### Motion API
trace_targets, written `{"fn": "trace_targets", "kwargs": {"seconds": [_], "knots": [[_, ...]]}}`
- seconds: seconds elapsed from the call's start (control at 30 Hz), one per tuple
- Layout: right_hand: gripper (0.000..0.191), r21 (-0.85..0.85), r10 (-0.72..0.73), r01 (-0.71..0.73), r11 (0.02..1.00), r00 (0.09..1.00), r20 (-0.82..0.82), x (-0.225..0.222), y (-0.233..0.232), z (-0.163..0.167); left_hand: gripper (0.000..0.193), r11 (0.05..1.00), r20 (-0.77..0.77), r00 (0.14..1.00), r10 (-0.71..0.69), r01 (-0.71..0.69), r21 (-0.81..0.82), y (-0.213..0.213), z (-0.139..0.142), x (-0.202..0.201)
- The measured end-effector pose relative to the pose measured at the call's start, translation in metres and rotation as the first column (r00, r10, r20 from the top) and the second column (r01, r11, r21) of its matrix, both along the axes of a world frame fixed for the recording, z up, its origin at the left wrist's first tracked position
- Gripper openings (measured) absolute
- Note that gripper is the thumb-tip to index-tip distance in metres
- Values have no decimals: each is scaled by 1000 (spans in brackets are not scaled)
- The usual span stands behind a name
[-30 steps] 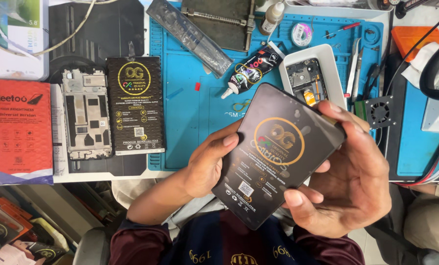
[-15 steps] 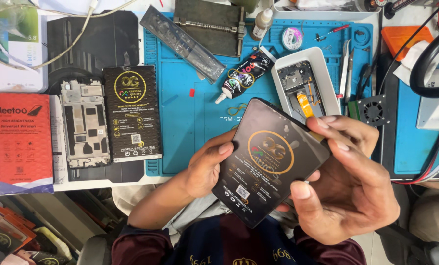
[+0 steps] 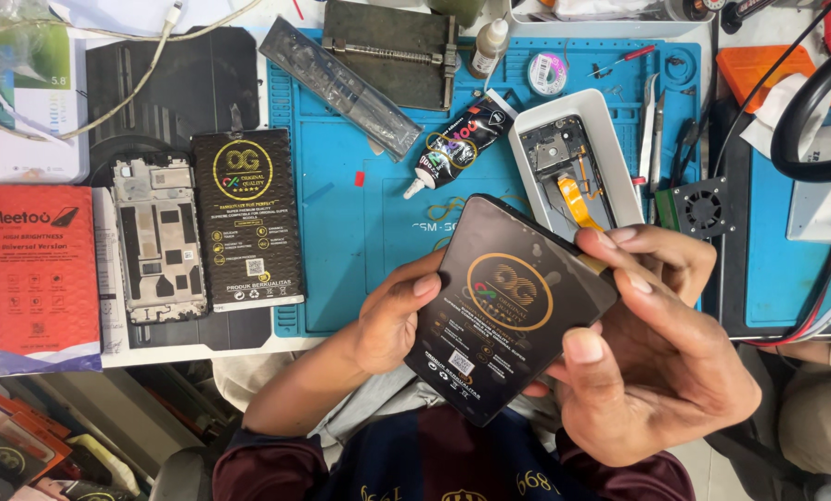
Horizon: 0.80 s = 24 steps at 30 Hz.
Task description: The person repairs a disassembled OPPO smartphone at a workbench, pressing a replacement battery into the phone body and working on the internal components by hand. They then peel the backing from an OG ColorOS screen protector sheet and align and press it onto the phone's display.
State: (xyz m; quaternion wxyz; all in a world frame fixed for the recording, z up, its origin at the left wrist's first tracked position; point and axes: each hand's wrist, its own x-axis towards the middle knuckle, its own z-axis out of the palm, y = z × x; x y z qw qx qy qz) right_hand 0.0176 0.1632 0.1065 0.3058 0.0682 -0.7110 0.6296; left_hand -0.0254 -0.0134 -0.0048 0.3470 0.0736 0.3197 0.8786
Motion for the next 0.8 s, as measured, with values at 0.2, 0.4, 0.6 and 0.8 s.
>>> {"fn": "trace_targets", "kwargs": {"seconds": [0.2,0.4,0.6,0.8], "knots": [[43,4,-9,9,1000,1000,15,-4,-7,6,66,999,-17,1000,-16,17,45,-2,9,-1],[39,-37,-28,31,999,997,78,-4,-23,3,66,995,81,995,58,-64,76,0,10,-3],[30,-84,-44,51,995,996,79,-3,-26,-4,67,993,80,991,110,-113,37,1,3,1],[24,-73,-47,50,996,998,46,-4,-26,-6,67,994,105,991,87,-93,51,0,0,3]]}}
